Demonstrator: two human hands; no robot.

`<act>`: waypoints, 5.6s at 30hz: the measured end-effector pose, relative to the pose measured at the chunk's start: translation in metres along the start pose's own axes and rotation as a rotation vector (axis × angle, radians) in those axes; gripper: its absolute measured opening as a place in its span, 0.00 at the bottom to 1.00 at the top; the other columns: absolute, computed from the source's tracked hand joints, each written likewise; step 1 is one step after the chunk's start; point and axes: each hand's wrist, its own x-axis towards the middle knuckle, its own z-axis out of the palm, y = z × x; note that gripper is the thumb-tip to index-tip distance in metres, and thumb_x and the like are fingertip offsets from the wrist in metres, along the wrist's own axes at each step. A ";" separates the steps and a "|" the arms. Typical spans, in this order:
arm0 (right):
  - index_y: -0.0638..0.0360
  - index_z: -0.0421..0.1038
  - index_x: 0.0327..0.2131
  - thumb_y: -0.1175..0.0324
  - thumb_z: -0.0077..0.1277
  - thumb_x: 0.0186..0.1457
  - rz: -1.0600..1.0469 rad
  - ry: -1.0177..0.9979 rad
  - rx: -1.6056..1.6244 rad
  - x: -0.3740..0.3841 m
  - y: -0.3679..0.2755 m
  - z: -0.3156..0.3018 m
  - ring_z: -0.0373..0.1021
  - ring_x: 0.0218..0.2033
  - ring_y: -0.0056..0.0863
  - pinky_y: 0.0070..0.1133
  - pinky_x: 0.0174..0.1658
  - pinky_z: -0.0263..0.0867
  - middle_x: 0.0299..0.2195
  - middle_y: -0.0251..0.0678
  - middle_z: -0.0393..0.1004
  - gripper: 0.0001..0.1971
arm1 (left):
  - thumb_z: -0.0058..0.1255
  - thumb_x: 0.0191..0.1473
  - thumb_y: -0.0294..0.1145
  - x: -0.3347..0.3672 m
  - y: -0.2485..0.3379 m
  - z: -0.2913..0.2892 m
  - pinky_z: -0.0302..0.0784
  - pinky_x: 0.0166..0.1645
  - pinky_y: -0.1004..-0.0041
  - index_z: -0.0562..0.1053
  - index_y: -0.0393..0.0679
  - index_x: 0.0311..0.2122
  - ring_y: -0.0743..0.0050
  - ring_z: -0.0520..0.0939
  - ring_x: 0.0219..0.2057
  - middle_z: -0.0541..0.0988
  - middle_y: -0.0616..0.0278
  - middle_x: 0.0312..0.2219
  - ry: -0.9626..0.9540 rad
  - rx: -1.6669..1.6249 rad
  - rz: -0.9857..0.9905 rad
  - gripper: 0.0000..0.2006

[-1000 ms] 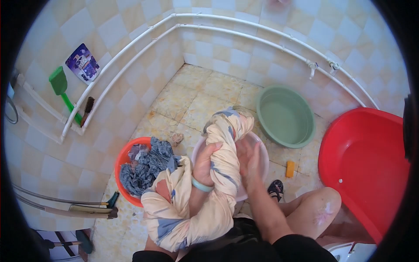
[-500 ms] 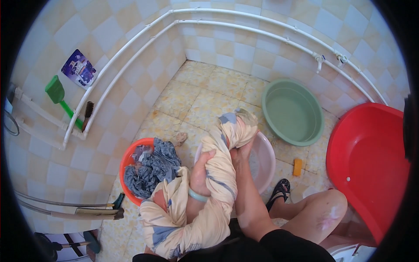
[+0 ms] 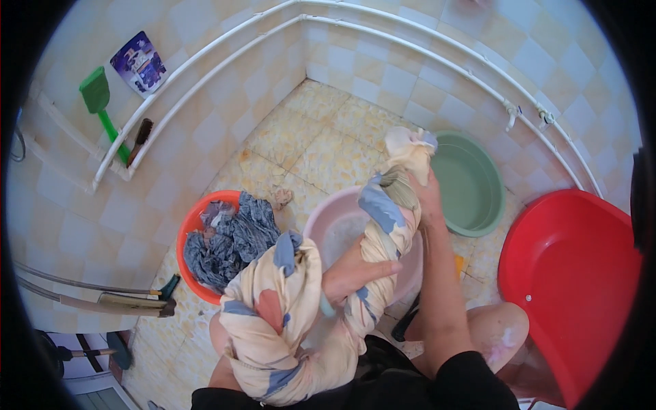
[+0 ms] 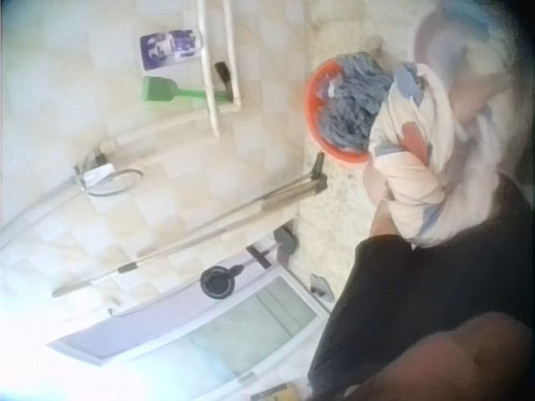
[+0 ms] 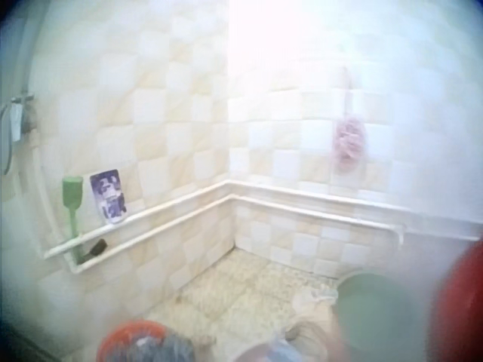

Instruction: The person washes clothes in a basin of water by hand, wrings the fabric out, and places it into another basin. The person then washes and wrings out stockings in the basin.

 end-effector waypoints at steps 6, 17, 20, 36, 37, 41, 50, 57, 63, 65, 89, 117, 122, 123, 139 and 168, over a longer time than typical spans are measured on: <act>0.65 0.65 0.44 0.62 0.53 0.42 -0.160 -0.355 -1.247 0.015 -0.047 0.011 0.69 0.40 0.44 0.30 0.44 0.64 0.35 0.52 0.72 0.24 | 0.49 0.48 0.27 0.018 -0.017 0.007 0.71 0.37 0.77 0.60 0.39 0.49 0.76 0.75 0.33 0.72 0.63 0.35 -0.046 0.153 -0.012 0.22; 0.59 0.72 0.33 0.69 0.46 0.45 -0.094 -0.825 -1.890 0.021 0.009 0.030 0.71 0.37 0.39 0.30 0.40 0.67 0.33 0.46 0.74 0.10 | 0.48 0.49 0.28 0.013 -0.026 0.009 0.71 0.36 0.78 0.63 0.40 0.48 0.77 0.75 0.32 0.72 0.64 0.34 -0.044 0.113 -0.038 0.19; 0.59 0.73 0.32 0.68 0.47 0.44 -0.080 -0.748 -1.864 0.019 0.005 0.026 0.71 0.36 0.39 0.30 0.39 0.68 0.33 0.46 0.74 0.10 | 0.48 0.49 0.28 0.015 -0.026 0.009 0.71 0.35 0.78 0.63 0.40 0.47 0.77 0.75 0.32 0.73 0.64 0.33 -0.040 0.086 -0.044 0.18; 0.63 0.52 0.54 0.58 0.51 0.47 0.307 -0.453 -0.687 0.048 -0.044 0.010 0.65 0.47 0.35 0.27 0.49 0.60 0.47 0.45 0.65 0.33 | 0.48 0.50 0.30 0.036 -0.016 0.000 0.71 0.34 0.79 0.66 0.40 0.44 0.78 0.75 0.30 0.73 0.65 0.31 0.063 -0.491 -0.035 0.15; 0.62 0.52 0.55 0.59 0.50 0.48 0.287 -0.385 -0.387 0.043 -0.045 0.000 0.64 0.47 0.36 0.30 0.50 0.59 0.47 0.44 0.64 0.32 | 0.48 0.51 0.30 0.041 -0.014 -0.002 0.71 0.33 0.79 0.66 0.40 0.44 0.78 0.75 0.30 0.73 0.65 0.31 0.075 -0.527 -0.023 0.15; 0.60 0.52 0.55 0.56 0.42 0.55 0.127 -0.131 0.504 -0.017 0.016 -0.036 0.59 0.52 0.36 0.31 0.54 0.54 0.51 0.43 0.61 0.27 | 0.49 0.46 0.24 0.048 0.000 -0.001 0.73 0.33 0.76 0.60 0.43 0.49 0.77 0.74 0.31 0.71 0.64 0.33 0.000 -0.743 0.005 0.23; 0.57 0.54 0.54 0.47 0.37 0.56 0.260 -0.011 1.084 -0.100 0.146 0.079 0.58 0.53 0.36 0.31 0.56 0.52 0.52 0.36 0.61 0.30 | 0.46 0.51 0.35 0.042 0.001 -0.011 0.72 0.37 0.76 0.66 0.43 0.43 0.75 0.74 0.33 0.72 0.61 0.36 -0.162 -0.961 -0.072 0.15; 0.56 0.55 0.54 0.44 0.37 0.55 0.140 0.173 1.241 -0.027 0.127 0.060 0.58 0.53 0.35 0.30 0.56 0.52 0.52 0.35 0.62 0.31 | 0.39 0.53 0.40 0.025 0.009 -0.010 0.70 0.41 0.75 0.66 0.37 0.42 0.72 0.75 0.36 0.73 0.56 0.35 -0.054 -1.065 -0.027 0.17; 0.56 0.57 0.53 0.40 0.37 0.53 0.007 0.205 1.084 -0.011 0.059 0.033 0.60 0.51 0.33 0.29 0.55 0.54 0.50 0.34 0.63 0.33 | 0.40 0.52 0.37 0.025 0.006 0.000 0.72 0.25 0.74 0.65 0.38 0.40 0.74 0.75 0.21 0.73 0.61 0.23 0.287 -0.769 -0.183 0.14; 0.59 0.58 0.52 0.42 0.41 0.52 -0.083 -0.001 1.167 -0.007 0.065 0.023 0.62 0.49 0.34 0.30 0.53 0.58 0.48 0.36 0.65 0.33 | 0.40 0.52 0.37 0.025 -0.003 -0.005 0.73 0.26 0.74 0.65 0.39 0.40 0.74 0.75 0.22 0.73 0.60 0.24 0.246 -0.721 -0.113 0.14; 0.63 0.67 0.44 0.60 0.51 0.44 0.088 -0.510 -1.075 0.028 -0.069 0.043 0.66 0.43 0.41 0.25 0.47 0.61 0.42 0.49 0.69 0.23 | 0.52 0.43 0.36 0.043 0.001 0.030 0.61 0.52 0.69 0.59 0.32 0.51 0.58 0.68 0.48 0.69 0.48 0.44 0.187 0.257 0.329 0.30; 0.67 0.68 0.41 0.55 0.45 0.44 0.238 -0.376 -1.248 -0.004 -0.027 0.024 0.66 0.41 0.51 0.32 0.45 0.62 0.37 0.57 0.70 0.26 | 0.57 0.37 0.31 0.076 -0.028 0.016 0.70 0.43 0.69 0.65 0.35 0.43 0.66 0.75 0.39 0.73 0.52 0.37 0.343 0.189 0.344 0.25; 0.74 0.69 0.39 0.44 0.44 0.44 0.394 -0.485 -1.150 -0.004 -0.019 0.005 0.68 0.41 0.46 0.30 0.45 0.62 0.37 0.59 0.70 0.34 | 0.59 0.34 0.26 0.087 -0.037 0.010 0.70 0.42 0.72 0.65 0.37 0.43 0.72 0.74 0.39 0.72 0.55 0.38 0.283 0.307 0.358 0.26; 0.74 0.69 0.39 0.44 0.44 0.44 0.391 -0.483 -1.148 -0.002 -0.010 -0.001 0.68 0.41 0.46 0.30 0.45 0.62 0.37 0.59 0.70 0.34 | 0.58 0.35 0.26 0.083 -0.034 0.011 0.70 0.43 0.73 0.64 0.37 0.44 0.72 0.73 0.40 0.72 0.56 0.38 0.304 0.249 0.397 0.27; 0.64 0.62 0.48 0.40 0.44 0.49 0.432 -0.491 0.237 0.009 -0.020 0.001 0.68 0.43 0.30 0.25 0.48 0.63 0.44 0.40 0.69 0.35 | 0.43 0.45 0.20 0.046 0.019 0.010 0.74 0.39 0.73 0.62 0.38 0.49 0.71 0.75 0.38 0.71 0.60 0.38 0.022 -0.556 0.130 0.22; 0.65 0.68 0.34 0.65 0.51 0.42 -0.006 -0.442 -1.454 0.014 -0.002 0.020 0.69 0.37 0.47 0.35 0.40 0.65 0.32 0.52 0.72 0.15 | 0.51 0.42 0.27 0.079 -0.065 0.029 0.59 0.54 0.70 0.50 0.34 0.55 0.61 0.66 0.51 0.65 0.50 0.48 0.423 0.352 0.284 0.35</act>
